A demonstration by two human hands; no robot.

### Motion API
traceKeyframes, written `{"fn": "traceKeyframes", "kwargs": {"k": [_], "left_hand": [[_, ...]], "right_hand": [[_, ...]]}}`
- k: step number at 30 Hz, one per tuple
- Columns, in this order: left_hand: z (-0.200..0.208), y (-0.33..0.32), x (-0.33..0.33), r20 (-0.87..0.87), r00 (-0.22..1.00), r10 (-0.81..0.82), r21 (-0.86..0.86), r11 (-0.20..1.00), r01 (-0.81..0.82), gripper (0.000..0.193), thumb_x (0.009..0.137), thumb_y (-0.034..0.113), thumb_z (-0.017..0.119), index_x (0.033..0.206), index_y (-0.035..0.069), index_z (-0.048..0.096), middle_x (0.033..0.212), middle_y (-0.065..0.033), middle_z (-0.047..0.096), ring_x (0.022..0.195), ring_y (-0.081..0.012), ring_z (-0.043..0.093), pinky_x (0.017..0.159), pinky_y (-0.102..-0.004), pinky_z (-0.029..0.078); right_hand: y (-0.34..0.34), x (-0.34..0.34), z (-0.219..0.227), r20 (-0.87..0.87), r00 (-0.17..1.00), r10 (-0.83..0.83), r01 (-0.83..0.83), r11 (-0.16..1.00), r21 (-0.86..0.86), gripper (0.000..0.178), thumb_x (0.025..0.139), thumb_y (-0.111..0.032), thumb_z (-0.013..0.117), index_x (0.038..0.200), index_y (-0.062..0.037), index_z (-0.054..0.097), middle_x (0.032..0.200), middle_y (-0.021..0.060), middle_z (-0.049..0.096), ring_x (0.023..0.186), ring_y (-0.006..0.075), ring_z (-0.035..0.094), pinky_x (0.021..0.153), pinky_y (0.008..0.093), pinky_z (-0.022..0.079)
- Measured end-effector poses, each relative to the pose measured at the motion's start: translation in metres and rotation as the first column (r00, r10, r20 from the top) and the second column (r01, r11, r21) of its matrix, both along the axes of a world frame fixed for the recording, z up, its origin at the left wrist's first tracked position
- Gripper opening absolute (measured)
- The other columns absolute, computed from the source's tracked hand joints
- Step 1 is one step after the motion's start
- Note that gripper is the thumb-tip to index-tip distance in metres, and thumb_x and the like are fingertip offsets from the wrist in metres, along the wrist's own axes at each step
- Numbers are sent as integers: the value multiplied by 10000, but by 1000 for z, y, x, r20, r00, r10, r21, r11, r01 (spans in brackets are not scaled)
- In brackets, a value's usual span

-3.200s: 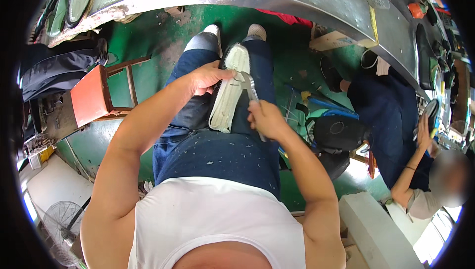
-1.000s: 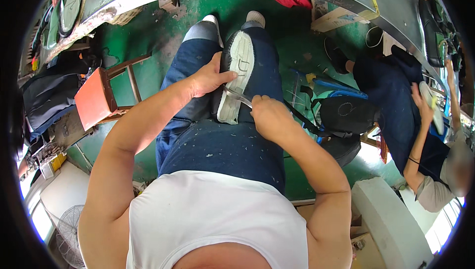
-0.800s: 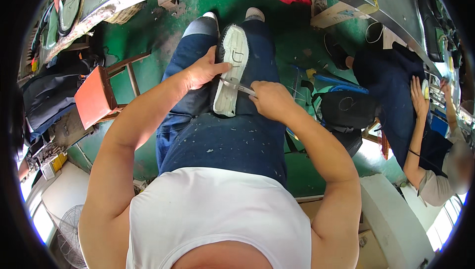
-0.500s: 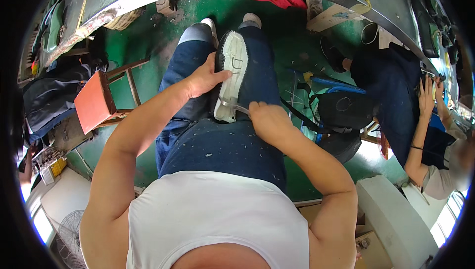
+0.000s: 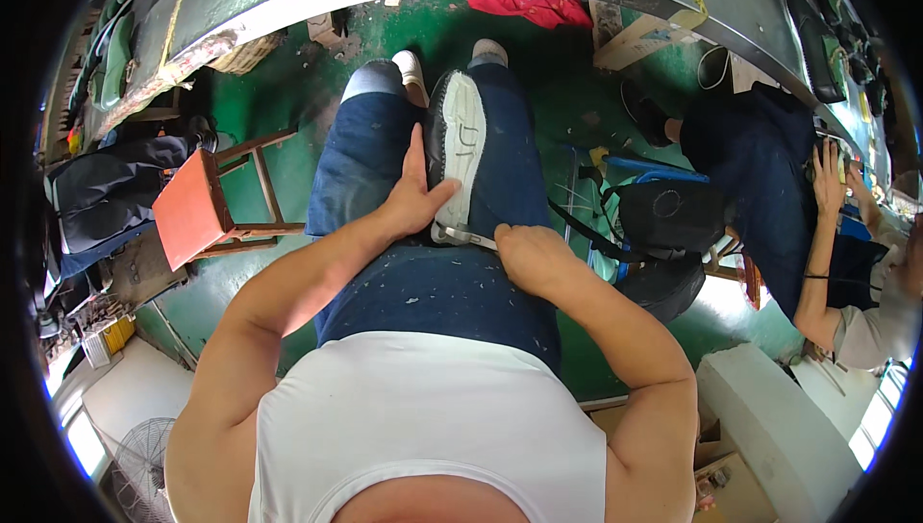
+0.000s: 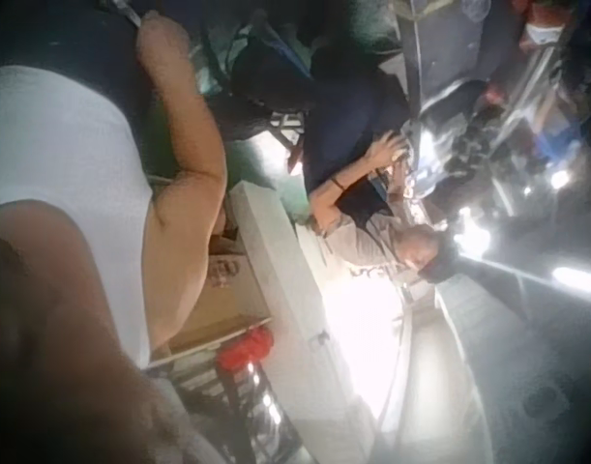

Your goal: Manual lasting and cleaning of shoe components using hand tools on a factory line.

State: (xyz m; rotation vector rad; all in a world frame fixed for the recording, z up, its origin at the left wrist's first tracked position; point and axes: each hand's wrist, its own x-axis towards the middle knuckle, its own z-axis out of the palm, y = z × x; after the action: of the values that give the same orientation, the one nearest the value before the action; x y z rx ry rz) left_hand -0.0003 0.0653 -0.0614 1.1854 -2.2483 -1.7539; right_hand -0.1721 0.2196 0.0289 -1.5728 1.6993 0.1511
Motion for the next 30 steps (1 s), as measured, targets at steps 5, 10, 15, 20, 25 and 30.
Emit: {"fn": "traceKeyframes", "kwargs": {"k": [5,10,15,20,25,30], "left_hand": [[-9,5,27,-72,995,-70,204,975,83,1200,852,254,728,1514,-19,-235,1603,-330,-64,1521,-409,-7,1234,-385,87],[4,6,24,-69,992,-102,154,982,111,1179,874,216,718,1510,-24,-244,1614,-311,-38,1523,-364,42,1224,-355,122],[14,-14,17,-57,991,-121,300,945,132,1200,840,259,755,1529,-37,-181,1604,-317,-2,1520,-389,49,1234,-376,110],[25,-55,-22,121,970,209,303,923,-237,935,936,543,606,1502,-97,227,1417,-322,462,1320,-347,490,1089,-384,396],[49,-79,-22,-33,962,272,158,951,-264,875,921,576,612,1417,-105,373,1288,-313,569,1183,-349,596,1002,-396,457],[171,-99,-31,-566,710,419,245,908,-341,690,1014,512,512,1397,-54,412,1241,-175,611,1120,-252,611,960,-340,485]], "right_hand": [[-4,-25,-5,242,966,87,-103,993,54,237,940,-218,609,950,19,618,872,223,699,791,411,683,712,497,528],[-35,-25,23,509,745,-431,415,897,153,363,1009,-316,515,935,30,599,832,235,686,798,425,669,754,496,513],[-66,-30,-52,259,897,-358,410,894,-183,428,1034,-372,468,910,22,581,785,152,673,689,241,675,637,376,518],[-31,-31,-63,567,528,-632,705,698,121,464,1049,-396,447,963,35,600,784,105,661,681,177,670,628,326,516],[-18,-29,-51,548,539,-639,737,673,60,458,1039,-396,465,953,29,611,801,121,675,697,212,685,642,347,525],[-21,-13,-1,81,952,-294,304,933,-192,372,973,-380,578,954,-16,650,932,192,689,833,356,693,755,434,547]]}}
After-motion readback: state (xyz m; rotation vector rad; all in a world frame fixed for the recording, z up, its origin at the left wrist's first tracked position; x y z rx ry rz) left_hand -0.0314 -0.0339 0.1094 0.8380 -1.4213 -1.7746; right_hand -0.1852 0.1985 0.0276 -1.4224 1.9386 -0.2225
